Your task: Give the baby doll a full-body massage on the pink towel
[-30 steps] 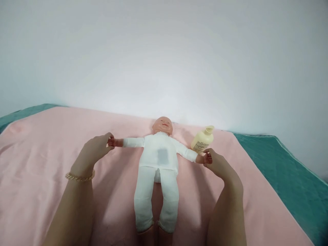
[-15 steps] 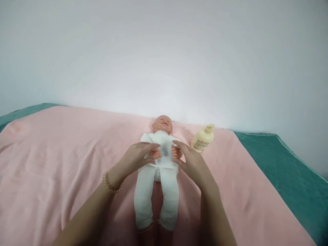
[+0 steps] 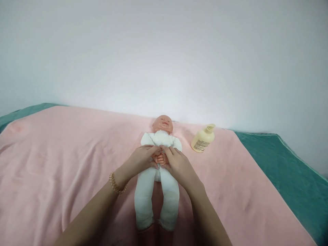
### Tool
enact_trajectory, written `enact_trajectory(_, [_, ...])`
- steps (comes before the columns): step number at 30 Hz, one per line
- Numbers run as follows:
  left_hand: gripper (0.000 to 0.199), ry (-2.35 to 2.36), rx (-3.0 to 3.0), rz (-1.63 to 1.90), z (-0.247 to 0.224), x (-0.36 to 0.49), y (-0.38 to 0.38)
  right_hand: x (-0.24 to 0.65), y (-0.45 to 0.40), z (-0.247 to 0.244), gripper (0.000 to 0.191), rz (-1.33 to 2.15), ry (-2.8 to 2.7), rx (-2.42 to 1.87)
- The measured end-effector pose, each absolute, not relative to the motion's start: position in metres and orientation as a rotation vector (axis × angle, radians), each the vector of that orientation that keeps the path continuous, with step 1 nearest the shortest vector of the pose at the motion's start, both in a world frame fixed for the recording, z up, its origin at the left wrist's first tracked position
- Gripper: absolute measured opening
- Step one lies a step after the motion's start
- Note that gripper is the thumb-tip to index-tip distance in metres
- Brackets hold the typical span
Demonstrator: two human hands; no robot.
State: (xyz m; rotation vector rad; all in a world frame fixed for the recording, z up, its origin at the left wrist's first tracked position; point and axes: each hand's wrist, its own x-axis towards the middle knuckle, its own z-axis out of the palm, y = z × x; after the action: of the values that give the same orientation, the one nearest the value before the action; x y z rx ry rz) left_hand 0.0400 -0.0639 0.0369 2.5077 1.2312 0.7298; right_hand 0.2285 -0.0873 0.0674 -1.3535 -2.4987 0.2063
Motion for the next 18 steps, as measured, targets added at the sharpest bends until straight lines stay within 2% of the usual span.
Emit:
enact_trajectory(4, [0.038, 1.269, 2.594, 0.808, 0.053, 0.023, -0.069, 0.249, -0.089, 0.083, 0.045, 0.330, -2.412, -1.399])
enact_trajectory(10, [0.020, 1.801, 2.467, 0.701, 0.084, -0.033, -0.081, 0.314, -0.092, 0.099, 0.035, 0.376, -2.048, -1.762])
enact_trajectory(14, [0.016, 2.085, 2.247, 0.447, 0.076, -0.074, -0.075, 0.349, -0.086, 0.089, 0.023, 0.493, -1.905, -2.010])
enact_trajectory(18, [0.013, 2.033, 2.088, 0.244, 0.052, -0.099, -0.056, 0.369, -0.073, 0.071, 0.033, 0.687, -1.881, -2.117])
